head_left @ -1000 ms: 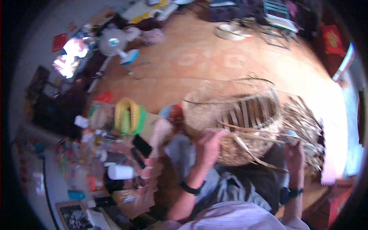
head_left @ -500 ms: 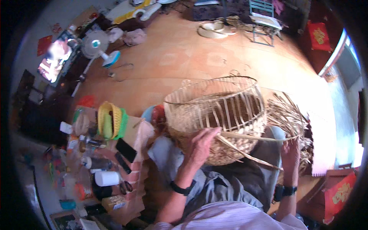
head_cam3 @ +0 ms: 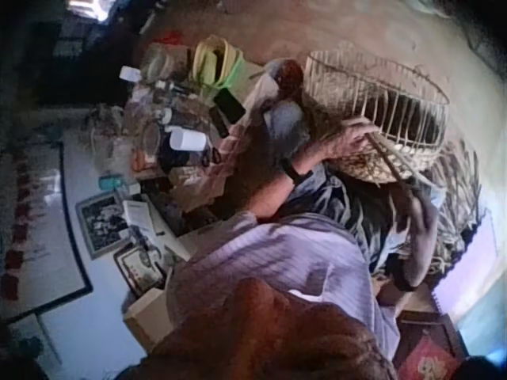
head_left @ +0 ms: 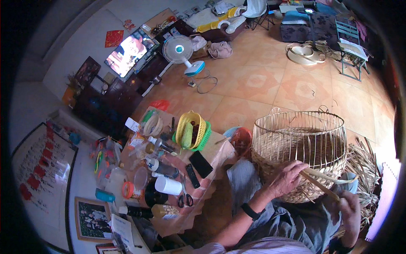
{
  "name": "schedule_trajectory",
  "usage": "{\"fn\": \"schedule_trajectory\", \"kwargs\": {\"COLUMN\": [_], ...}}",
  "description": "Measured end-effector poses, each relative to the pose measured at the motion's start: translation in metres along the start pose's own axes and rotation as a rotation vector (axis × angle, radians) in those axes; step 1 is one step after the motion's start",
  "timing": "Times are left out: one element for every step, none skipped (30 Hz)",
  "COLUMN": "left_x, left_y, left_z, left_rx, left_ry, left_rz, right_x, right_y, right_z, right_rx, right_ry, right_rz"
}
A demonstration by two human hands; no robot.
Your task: The recorder is weaving the outer layer of a large bamboo or wicker basket by threading long strips through the vertical ribs.
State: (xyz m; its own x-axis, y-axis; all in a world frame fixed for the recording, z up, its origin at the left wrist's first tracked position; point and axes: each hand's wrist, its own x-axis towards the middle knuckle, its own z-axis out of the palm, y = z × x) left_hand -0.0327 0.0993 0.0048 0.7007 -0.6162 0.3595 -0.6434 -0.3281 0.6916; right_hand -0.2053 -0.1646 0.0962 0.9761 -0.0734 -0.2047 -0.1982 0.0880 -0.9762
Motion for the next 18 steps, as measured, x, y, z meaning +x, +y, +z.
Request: {"fn": "schedule_trajectory", "kwargs": {"left_x": [-0.001, -0.001, 0.006, 0.007, 0.007, 0.008, 0.006, 0.004, 0.004, 0.004, 0.004, 0.005, 0.006, 0.004, 0.005, 0.004, 0.001, 0.000], "left_y": [-0.002, -0.006, -0.007, -0.008, -0.009, -0.010, -0.012, -0.013, -0.011, -0.010, -0.011, -0.015, -0.014, -0.011, 0.000, 0.008, 0.010, 0.013], "left_z": [0.007, 0.012, 0.020, 0.023, 0.027, 0.029, 0.029, 0.029, 0.028, 0.028, 0.030, 0.034, 0.034, 0.035, 0.033, 0.032, 0.038, 0.045], "left_rx": [0.030, 0.020, -0.002, -0.010, -0.004, 0.002, 0.015, 0.007, 0.000, -0.006, -0.008, -0.006, -0.010, 0.069, 0.142, 0.218, 0.336, 0.455], "left_ry": [0.079, 0.098, 0.107, 0.120, 0.148, 0.175, 0.198, 0.193, 0.188, 0.183, 0.189, 0.201, 0.208, 0.189, 0.168, 0.148, 0.147, 0.146], "left_rz": [0.037, 0.024, 0.028, 0.015, 0.018, 0.025, 0.025, -0.006, -0.036, -0.061, -0.067, -0.075, -0.079, -0.113, -0.145, -0.181, -0.154, -0.128], "right_x": [-0.001, 0.003, 0.006, 0.013, 0.029, 0.043, 0.058, 0.065, 0.072, 0.077, 0.089, 0.102, 0.117, 0.132, 0.144, 0.154, 0.164, 0.176], "right_y": [0.005, 0.010, 0.011, 0.012, 0.016, 0.021, 0.028, 0.028, 0.026, 0.023, 0.026, 0.025, 0.023, 0.024, 0.019, 0.015, 0.018, 0.022], "right_z": [-0.014, -0.024, -0.026, -0.023, -0.011, 0.008, 0.027, 0.040, 0.051, 0.061, 0.064, 0.066, 0.059, 0.058, 0.058, 0.060, 0.062, 0.065], "right_rx": [0.193, 0.425, 0.424, 0.432, 0.212, 0.051, -0.107, -0.100, -0.091, -0.083, -0.063, -0.044, 0.060, -0.008, 0.062, 0.133, 0.089, 0.045], "right_ry": [-0.069, -0.170, -0.171, -0.193, -0.133, -0.061, 0.008, 0.040, 0.077, 0.117, 0.150, 0.176, 0.184, 0.273, 0.274, 0.269, 0.230, 0.188], "right_rz": [-0.054, -0.107, -0.143, -0.169, -0.170, -0.198, -0.212, -0.195, -0.182, -0.172, -0.176, -0.182, -0.124, -0.145, -0.122, -0.098, -0.156, -0.216]}}
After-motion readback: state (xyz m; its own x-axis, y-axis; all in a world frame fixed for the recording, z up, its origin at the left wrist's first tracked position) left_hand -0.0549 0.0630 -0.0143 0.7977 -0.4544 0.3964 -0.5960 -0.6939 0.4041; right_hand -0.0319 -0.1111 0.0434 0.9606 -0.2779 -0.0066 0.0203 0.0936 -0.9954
